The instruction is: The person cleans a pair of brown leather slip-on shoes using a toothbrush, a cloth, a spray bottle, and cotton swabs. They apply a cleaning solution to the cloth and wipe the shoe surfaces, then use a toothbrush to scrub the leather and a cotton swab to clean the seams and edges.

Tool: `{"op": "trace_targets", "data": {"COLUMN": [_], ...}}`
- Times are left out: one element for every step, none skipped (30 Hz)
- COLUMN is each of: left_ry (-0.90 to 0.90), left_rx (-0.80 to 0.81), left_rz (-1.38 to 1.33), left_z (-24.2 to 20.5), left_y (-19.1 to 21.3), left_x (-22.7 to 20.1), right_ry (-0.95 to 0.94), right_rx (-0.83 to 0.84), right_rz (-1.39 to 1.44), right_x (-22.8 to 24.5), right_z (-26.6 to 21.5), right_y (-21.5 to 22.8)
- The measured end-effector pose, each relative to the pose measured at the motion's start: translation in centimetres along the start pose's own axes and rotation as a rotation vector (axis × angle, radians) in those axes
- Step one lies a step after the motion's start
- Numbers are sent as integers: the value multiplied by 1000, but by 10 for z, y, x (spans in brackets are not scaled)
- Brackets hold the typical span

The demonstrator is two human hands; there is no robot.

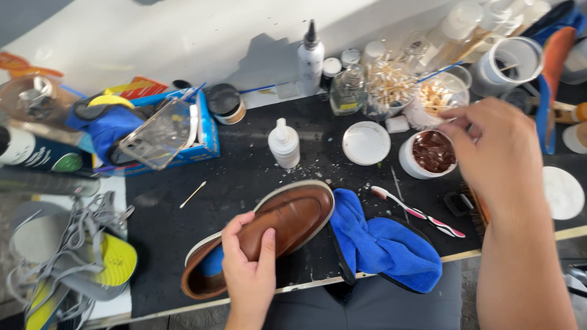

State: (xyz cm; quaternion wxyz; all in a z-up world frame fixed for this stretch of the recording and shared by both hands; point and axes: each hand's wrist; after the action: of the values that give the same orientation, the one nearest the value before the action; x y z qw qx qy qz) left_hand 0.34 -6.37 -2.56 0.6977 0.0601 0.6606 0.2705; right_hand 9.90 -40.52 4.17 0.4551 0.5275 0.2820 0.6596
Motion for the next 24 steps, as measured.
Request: {"op": "trace_targets", "data": {"left_ry": [-45,-91,-135,-112,-91,-71,-75,-78,-83,-66,-49,-33,-52,-72,-87,-91,-93,-94,-79,-64,-48,-57,-66,-74], "left_rx": [-47,-93,-139,-145,-149,-153,-140,-127,-113,-110,-103,-96,-102,-107,-115,-125,-142,-158,-152,-146,-139,-134,-128,-121], "left_rz": [6,12,18,-24,-76,-127,-132,-137,-143,-142,-142,-142,-135,-127,-114,-109,-99,-89,-122,-155,-189,-195,-203,-212], "left_z": [-8,-15,-23,-31,-37,-42,-45,-47,-49,-50,-50,-49,-48,-46,-45,-43,-41,-40,-39,-38,-37,-36,-36,-36], "left_y": [-2,-5,-8,-10,-14,-17,-19,-21,-21,-20,-19,-18,-17,-16,-15,-15,-15,-16,-16,-16,-17,-17,-17,-17], "left_x": [4,8,13,17,21,25,29,32,34,36,36,36,35,34,33,32,30,28,27,25,24,23,23,23], "right_ry": [-15,-31,16,62,110,157,104,50,-4,-46,-89,-133,-111,-89,-69,-44,-15,14,35,55,73,78,81,84], "right_rx": [2,6,50,95,119,143,134,125,114,93,70,46,37,28,26,49,77,105,128,151,174,189,203,217], "right_rz": [110,221,372,522,568,613,651,689,726,756,783,811,801,790,784,722,665,608,627,645,663,687,709,732], "right_x": [12,24,35,45,53,60,62,62,62,60,58,57,57,59,63,69,76,83,92,100,107,112,117,121], "right_z": [-10,-21,-32,-43,-54,-61,-64,-67,-68,-67,-64,-63,-63,-64,-67,-72,-79,-87,-94,-100,-107,-111,-115,-119], "right_y": [-6,-14,-21,-31,-41,-52,-62,-70,-77,-81,-84,-85,-85,-84,-84,-84,-84,-84,-88,-91,-94,-98,-102,-106]}}
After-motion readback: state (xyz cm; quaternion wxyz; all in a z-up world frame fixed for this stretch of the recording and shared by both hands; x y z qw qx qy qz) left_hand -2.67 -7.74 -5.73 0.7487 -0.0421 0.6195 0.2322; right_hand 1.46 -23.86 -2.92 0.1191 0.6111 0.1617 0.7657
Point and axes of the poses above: each hand's wrist, its own z-axis towards the middle knuckle, its own y-axis out of the back of the hand, x = y × z, and after that the axes turned 3 degrees about z, right-handed
